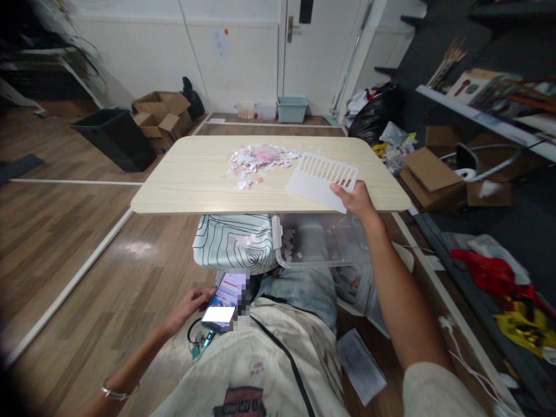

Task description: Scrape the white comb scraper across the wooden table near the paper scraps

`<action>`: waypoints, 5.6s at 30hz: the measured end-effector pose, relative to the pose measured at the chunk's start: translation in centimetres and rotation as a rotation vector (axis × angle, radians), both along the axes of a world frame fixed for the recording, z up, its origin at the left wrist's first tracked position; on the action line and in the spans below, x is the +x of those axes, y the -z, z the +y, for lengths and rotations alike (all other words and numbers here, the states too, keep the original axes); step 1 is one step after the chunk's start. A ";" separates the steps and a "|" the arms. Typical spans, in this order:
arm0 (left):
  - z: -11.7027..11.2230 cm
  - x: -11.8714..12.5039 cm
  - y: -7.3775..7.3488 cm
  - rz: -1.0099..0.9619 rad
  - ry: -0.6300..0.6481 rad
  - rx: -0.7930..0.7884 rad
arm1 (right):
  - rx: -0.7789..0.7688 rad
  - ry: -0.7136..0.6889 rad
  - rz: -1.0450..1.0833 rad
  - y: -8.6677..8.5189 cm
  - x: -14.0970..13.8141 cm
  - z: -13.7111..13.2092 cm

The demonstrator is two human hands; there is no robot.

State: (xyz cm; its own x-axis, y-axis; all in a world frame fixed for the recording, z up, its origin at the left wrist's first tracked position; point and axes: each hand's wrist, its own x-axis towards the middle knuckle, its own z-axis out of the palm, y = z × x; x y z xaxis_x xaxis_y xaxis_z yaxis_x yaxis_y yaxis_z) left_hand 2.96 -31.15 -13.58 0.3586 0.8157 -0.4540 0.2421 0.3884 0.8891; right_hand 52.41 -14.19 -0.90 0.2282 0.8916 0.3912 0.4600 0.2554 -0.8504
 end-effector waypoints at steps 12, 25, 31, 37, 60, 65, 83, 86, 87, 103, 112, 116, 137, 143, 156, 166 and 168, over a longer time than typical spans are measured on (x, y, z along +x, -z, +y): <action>-0.3 -0.1 -0.2 -0.033 0.010 -0.023 | -0.014 -0.015 0.020 -0.1 -0.1 0.0; -1.0 -0.7 1.9 -0.111 -0.028 -0.068 | 0.006 -0.023 0.037 0.0 -0.1 0.0; -1.7 -2.3 3.2 -0.183 0.028 -0.062 | -0.006 -0.008 0.043 -0.2 -0.3 -0.1; -1.7 -3.3 3.5 -0.241 0.147 -0.065 | -0.005 -0.014 0.040 -0.2 -0.3 -0.1; -1.7 -3.1 3.4 -0.361 0.108 -0.157 | -0.019 0.011 0.070 -0.4 -0.5 -0.2; -1.6 -4.1 5.3 -0.306 0.089 -0.109 | -0.013 0.007 0.053 -0.3 -0.4 -0.2; -1.6 -2.9 4.2 -0.378 0.080 -0.133 | -0.003 -0.005 0.038 -0.2 -0.3 -0.1; -1.5 -2.4 4.1 -0.354 0.047 -0.136 | 0.002 -0.010 0.046 -0.2 -0.3 -0.2; -1.5 -2.3 4.0 -0.332 0.034 -0.128 | 0.003 -0.013 0.048 -0.3 -0.3 -0.2; -1.5 -1.1 4.4 -0.299 -0.026 -0.091 | -0.006 -0.012 0.058 -0.3 -0.4 -0.2; -1.4 -1.7 4.5 -0.253 0.067 -0.031 | -0.004 0.002 0.034 0.1 0.0 0.1; -1.7 -1.6 3.8 -0.354 0.032 -0.111 | -0.012 0.000 0.028 0.2 0.1 0.1; -1.6 -1.4 3.1 -0.370 0.031 -0.129 | -0.011 -0.007 0.063 -0.3 -0.5 -0.2; -1.5 -1.5 3.0 -0.336 0.051 -0.122 | -0.012 -0.003 0.070 -0.3 -0.5 -0.2; -1.5 -1.8 3.1 -0.229 0.174 -0.046 | -0.011 0.006 0.057 -0.3 -0.5 -0.2; -1.6 -2.0 4.0 -0.243 0.184 -0.022 | -0.013 0.004 0.060 -0.4 -0.4 -0.3; -1.7 -2.1 4.2 -0.248 0.182 -0.034 | -0.010 0.001 0.066 -0.4 -0.4 -0.4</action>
State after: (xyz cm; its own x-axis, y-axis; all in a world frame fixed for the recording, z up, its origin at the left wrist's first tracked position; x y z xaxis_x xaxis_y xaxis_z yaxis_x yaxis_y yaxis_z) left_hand 0.91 -32.86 -17.76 0.6004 0.7140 -0.3601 0.0875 0.3889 0.9171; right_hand 51.97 -14.59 -0.46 0.2537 0.8953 0.3662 0.4031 0.2463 -0.8814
